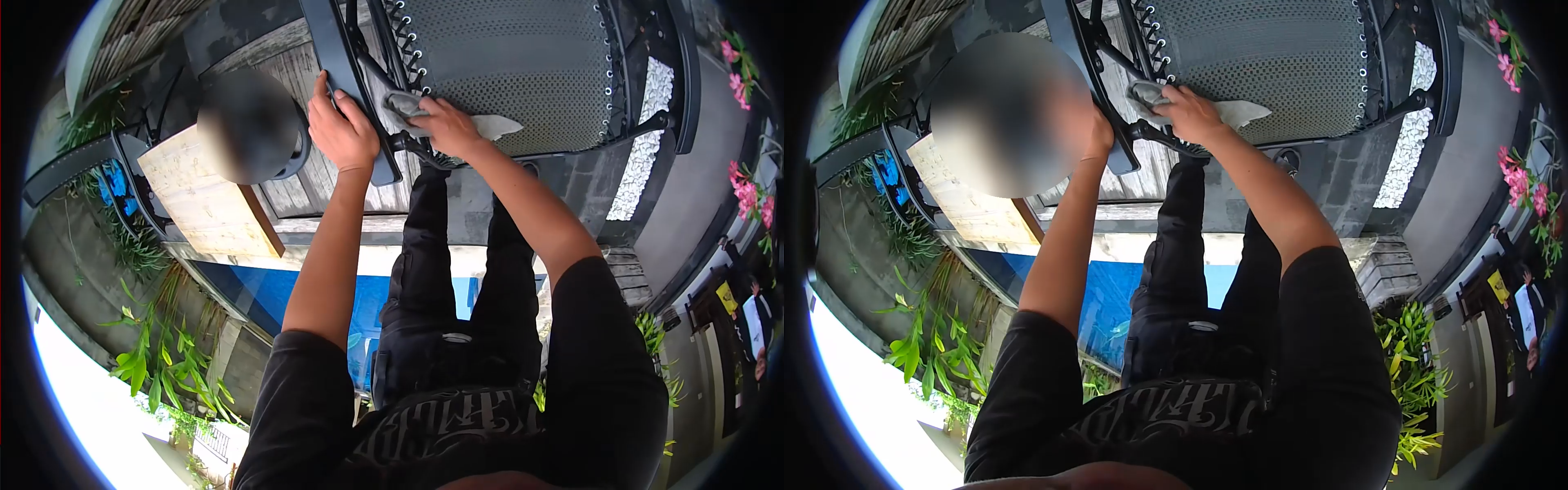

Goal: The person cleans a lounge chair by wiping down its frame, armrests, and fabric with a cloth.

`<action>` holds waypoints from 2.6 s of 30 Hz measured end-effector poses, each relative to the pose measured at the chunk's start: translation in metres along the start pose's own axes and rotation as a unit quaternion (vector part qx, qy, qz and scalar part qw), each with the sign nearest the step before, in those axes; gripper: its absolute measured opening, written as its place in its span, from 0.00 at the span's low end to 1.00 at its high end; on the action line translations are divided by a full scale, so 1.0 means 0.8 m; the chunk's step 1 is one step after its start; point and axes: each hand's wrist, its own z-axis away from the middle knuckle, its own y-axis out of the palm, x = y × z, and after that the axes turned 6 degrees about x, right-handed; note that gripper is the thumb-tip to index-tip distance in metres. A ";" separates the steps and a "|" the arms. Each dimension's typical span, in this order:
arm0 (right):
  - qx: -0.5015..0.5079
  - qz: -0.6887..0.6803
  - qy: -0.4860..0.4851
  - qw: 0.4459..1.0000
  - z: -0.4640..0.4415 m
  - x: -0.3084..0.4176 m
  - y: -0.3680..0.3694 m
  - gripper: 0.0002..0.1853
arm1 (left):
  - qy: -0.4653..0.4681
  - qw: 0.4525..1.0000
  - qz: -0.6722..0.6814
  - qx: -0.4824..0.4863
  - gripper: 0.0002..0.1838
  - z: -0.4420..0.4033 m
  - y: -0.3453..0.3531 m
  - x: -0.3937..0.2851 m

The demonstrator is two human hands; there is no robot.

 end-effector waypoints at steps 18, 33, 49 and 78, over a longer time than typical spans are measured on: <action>-0.315 -0.348 0.238 0.850 0.144 0.059 0.138 0.17 | -0.008 1.000 0.009 0.019 0.23 0.005 0.002 0.000; -0.399 -0.438 0.090 0.800 0.070 0.175 0.052 0.26 | -0.039 0.998 -0.012 0.043 0.25 0.008 -0.001 -0.005; -0.313 -0.196 -0.007 0.929 0.002 0.123 -0.030 0.13 | 0.000 0.998 0.048 0.036 0.26 0.004 0.000 0.000; -0.257 -0.516 0.124 0.808 -0.266 0.094 -0.138 0.16 | -0.042 0.995 0.083 0.035 0.24 0.001 -0.006 0.003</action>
